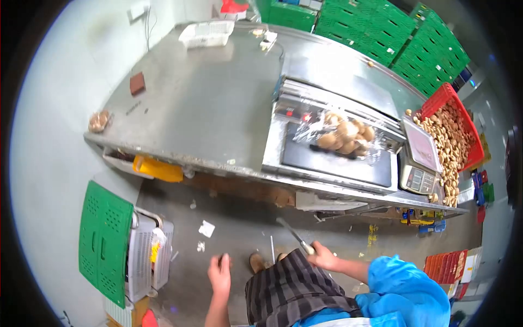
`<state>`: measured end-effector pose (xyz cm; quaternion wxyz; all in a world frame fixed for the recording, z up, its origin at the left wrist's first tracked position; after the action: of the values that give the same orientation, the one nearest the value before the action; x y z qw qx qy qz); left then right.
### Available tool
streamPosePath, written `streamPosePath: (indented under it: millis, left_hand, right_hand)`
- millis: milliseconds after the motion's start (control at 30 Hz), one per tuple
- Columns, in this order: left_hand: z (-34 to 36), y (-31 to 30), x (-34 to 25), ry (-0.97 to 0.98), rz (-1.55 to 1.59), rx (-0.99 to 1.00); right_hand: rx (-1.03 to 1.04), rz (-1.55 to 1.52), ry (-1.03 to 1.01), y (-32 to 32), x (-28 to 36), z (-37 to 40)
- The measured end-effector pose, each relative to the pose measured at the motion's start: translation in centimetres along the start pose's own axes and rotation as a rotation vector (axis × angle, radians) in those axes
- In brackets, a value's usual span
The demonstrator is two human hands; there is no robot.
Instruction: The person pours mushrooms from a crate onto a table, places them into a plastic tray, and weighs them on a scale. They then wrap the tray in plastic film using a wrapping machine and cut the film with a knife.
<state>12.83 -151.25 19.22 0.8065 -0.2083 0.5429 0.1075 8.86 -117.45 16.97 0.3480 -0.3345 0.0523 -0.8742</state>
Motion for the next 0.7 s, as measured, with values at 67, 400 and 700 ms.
streamPosePath:
  millis: [67, 400, 700]
  left_hand:
    - [-3.4, 3.6, -9.1, 0.243, 0.143, 0.112]
    - [-13.0, 25.2, -27.8, 0.847, -0.198, 0.284]
    - [-15.5, 28.5, -27.5, 0.628, -0.219, 0.366]
  right_hand:
    - [-0.098, 0.141, -0.207, -3.2, 1.6, 3.4]
    - [-0.725, -0.172, -0.401, -24.9, 2.1, 15.3]
    - [-0.607, 0.044, -0.269, -49.7, 4.3, 14.8]
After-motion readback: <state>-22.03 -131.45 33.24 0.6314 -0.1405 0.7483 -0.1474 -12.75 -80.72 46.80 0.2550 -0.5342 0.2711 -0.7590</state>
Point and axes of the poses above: each hand's wrist, its own z-axis away from the middle knuckle, its own y-axis out of the palm, x = y × z, the point moved 8 cm from there along -z, towards the middle knuckle, and after that the axes turned 3 degrees about y, right-handed, at the moved point
